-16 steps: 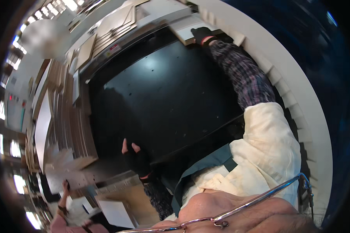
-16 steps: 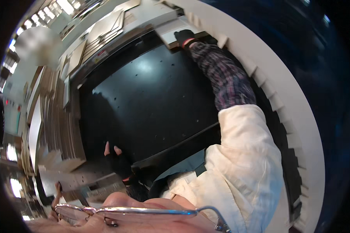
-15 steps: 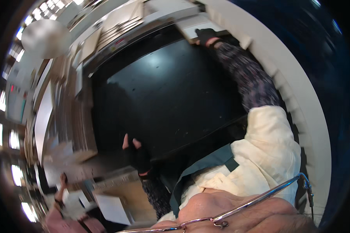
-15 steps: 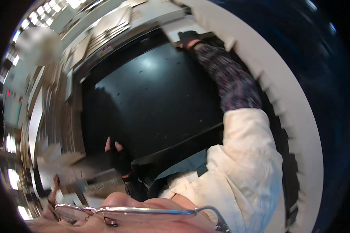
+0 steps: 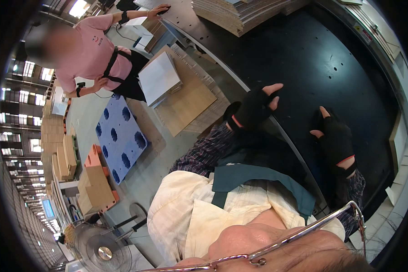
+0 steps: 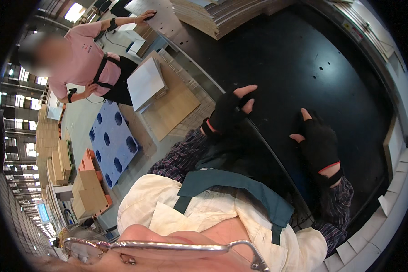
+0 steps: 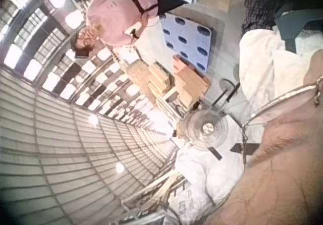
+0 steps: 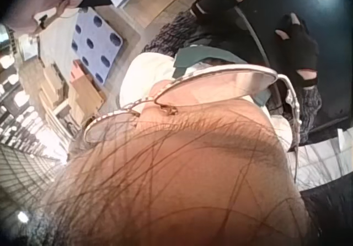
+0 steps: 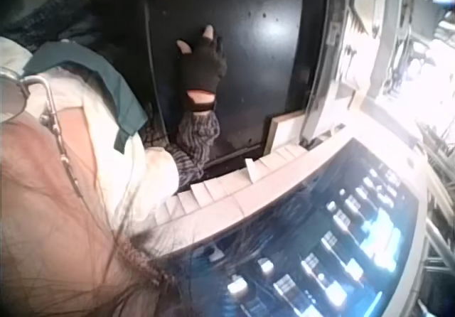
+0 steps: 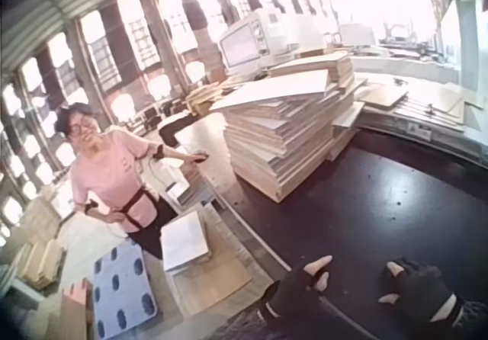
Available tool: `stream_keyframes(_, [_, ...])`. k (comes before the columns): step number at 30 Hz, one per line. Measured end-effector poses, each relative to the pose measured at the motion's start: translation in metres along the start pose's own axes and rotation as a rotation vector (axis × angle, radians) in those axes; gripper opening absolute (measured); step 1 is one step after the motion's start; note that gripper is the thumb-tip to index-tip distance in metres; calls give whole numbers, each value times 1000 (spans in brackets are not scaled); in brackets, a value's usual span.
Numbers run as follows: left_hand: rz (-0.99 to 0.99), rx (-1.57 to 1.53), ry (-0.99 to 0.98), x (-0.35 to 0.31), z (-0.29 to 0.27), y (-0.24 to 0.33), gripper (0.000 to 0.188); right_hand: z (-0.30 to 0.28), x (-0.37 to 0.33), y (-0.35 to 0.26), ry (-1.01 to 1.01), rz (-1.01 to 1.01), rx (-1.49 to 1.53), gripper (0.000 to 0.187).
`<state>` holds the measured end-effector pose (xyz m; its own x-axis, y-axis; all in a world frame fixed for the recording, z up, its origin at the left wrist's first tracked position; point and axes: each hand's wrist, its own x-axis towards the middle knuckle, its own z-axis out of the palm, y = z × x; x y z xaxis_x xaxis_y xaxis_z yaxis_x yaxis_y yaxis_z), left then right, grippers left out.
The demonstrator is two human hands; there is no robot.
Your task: The person is moving and stacking wood/bamboo furniture panels from a work table to a stack.
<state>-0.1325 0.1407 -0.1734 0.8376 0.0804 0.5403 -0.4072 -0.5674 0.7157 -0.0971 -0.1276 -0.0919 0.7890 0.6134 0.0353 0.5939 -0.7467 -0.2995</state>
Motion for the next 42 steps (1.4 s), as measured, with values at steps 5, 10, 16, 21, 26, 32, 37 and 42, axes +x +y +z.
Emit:
stream_keyframes(5, [-159, 32, 262, -56, -40, -34, 35, 6, -2, 3, 61, 23, -82, 66])
stream_keyframes(10, [-466, -39, 232, -107, -54, -82, 34, 8, 1, -6, 36, 47, -200, 65])
stream_keyframes(16, [-465, 180, -367, -131, 2, -93, 25, 9, 1, -12, 34, 1, -319, 63])
stream_keyframes(21, [-423, 279, -688, -125, 6, -95, 23, 13, 0, -11, 62, -7, -333, 64])
stream_keyframes(26, [-439, 277, -624, -142, 15, -126, 21, 10, 3, -12, 29, 24, -282, 63])
stream_keyframes(32, [-729, -42, -171, -192, 4, -199, 34, 10, 3, -13, 39, 27, -225, 63])
stream_keyframes(37, [-727, -161, 568, -220, -109, -253, 28, 5, 7, -22, 23, 47, -281, 63])
stream_keyframes(42, [-812, 184, 949, -249, -255, -289, 38, -5, 7, -80, -56, 16, 18, 58])
